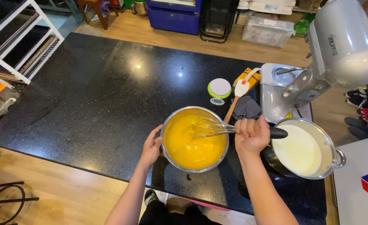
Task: Whisking a yellow mixture in a bowl while gradually adding a white liquid from a pot.
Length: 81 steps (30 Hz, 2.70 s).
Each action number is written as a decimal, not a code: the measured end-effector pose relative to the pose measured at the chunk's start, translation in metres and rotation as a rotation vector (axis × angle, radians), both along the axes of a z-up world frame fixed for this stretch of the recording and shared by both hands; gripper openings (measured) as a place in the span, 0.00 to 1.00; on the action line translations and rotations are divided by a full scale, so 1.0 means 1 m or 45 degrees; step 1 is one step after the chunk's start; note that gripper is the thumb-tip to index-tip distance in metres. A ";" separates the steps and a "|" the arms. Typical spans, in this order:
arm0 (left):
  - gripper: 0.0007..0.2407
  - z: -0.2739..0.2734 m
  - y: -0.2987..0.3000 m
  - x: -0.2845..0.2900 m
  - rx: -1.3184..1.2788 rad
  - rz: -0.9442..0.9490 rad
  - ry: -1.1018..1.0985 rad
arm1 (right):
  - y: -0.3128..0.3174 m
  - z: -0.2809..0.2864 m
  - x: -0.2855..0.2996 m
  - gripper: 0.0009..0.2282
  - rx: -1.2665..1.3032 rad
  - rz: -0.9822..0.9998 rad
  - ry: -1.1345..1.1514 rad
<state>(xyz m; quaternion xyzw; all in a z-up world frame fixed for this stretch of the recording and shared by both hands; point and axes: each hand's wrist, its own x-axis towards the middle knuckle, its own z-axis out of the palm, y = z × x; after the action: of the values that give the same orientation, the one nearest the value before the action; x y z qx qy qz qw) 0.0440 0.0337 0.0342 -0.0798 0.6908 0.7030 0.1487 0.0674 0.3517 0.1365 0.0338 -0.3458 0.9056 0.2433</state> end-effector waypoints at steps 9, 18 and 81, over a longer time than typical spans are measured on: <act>0.22 -0.017 0.002 0.004 0.022 0.039 0.079 | 0.004 0.010 0.010 0.23 -0.221 -0.148 -0.021; 0.20 -0.051 -0.024 -0.027 -0.029 -0.193 -0.074 | -0.065 -0.103 -0.025 0.19 0.333 -0.647 -0.444; 0.25 0.006 -0.032 -0.060 0.049 -0.240 -0.163 | -0.093 -0.142 -0.083 0.19 0.193 -0.195 -0.365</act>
<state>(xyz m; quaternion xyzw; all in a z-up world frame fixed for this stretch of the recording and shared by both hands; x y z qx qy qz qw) -0.0158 0.0016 0.0401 -0.0562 0.6706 0.6927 0.2595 -0.0156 0.2582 -0.0051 -0.1037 -0.4455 0.8515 0.2564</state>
